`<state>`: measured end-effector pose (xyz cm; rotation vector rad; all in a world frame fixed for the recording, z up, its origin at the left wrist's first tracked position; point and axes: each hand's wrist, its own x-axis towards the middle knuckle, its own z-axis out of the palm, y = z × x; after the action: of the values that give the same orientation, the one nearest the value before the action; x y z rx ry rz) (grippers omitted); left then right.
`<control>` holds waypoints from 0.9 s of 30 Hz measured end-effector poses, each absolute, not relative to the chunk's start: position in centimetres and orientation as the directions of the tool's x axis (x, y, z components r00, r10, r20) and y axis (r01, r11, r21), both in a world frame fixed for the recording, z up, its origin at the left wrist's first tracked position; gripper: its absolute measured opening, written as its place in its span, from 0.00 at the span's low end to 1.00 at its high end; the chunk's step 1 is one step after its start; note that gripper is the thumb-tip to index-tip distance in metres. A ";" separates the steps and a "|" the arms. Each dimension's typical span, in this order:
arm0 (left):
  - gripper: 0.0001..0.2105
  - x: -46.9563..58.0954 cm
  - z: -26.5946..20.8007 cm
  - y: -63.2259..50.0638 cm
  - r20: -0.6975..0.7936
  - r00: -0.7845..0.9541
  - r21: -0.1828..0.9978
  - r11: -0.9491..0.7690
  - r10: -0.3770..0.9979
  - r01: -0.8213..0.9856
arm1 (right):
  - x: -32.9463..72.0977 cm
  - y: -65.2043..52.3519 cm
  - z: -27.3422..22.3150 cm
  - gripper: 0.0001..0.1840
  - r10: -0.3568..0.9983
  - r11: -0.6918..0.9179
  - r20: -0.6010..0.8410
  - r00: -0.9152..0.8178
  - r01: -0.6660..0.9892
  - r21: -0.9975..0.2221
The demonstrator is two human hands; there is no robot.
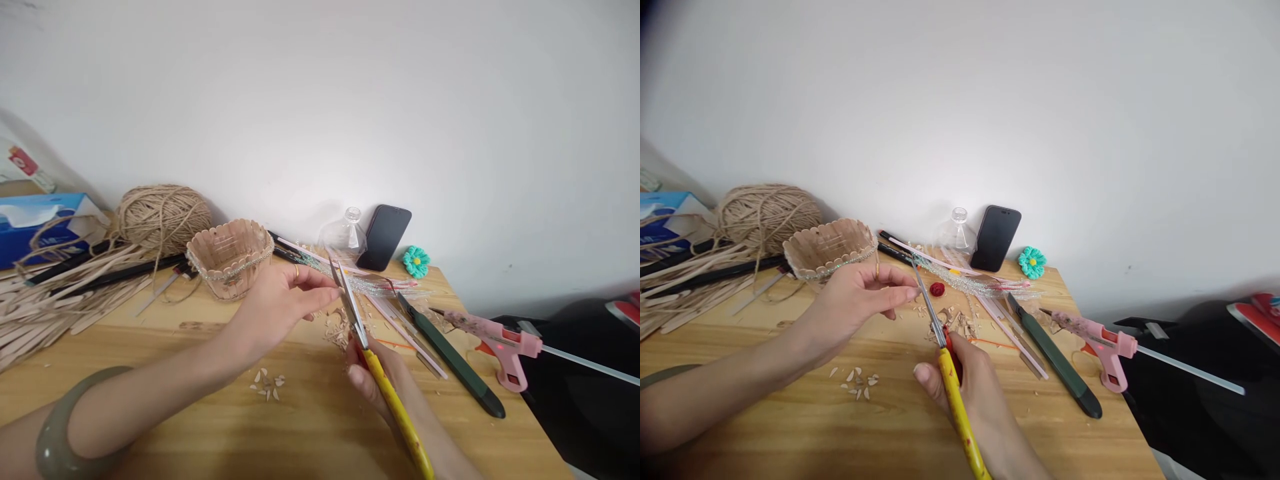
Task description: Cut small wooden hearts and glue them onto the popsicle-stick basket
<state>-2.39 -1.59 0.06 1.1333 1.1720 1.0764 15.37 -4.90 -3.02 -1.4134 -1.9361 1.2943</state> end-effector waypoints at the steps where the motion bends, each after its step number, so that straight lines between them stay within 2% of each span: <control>1: 0.04 -2.4 0.1 -1.6 -0.121 0.087 0.992 0.125 0.989 -0.037 | 15.4 -4.9 -3.0 0.31 0.899 0.054 -0.181 -0.399 0.510 -0.858; 8: 0.04 -2.4 0.0 -1.6 -0.108 0.085 0.993 0.113 0.990 -0.045 | 15.2 -5.2 -2.7 0.30 0.899 0.036 -0.207 -0.387 0.535 -0.844; 23: 0.03 -2.3 0.5 -1.4 -0.236 0.085 0.959 0.246 0.968 -0.142 | 15.3 -4.9 -3.4 0.30 0.905 0.090 -0.160 -0.395 0.543 -0.835; 27: 0.03 -2.4 0.3 -1.3 -0.225 0.091 0.962 0.236 0.970 -0.135 | 15.1 -4.9 -2.9 0.31 0.898 0.064 -0.196 -0.393 0.559 -0.826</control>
<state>-2.42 -1.35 0.33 0.9684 1.1511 1.0493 15.12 -4.87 -2.90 -1.4542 -1.9806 1.2580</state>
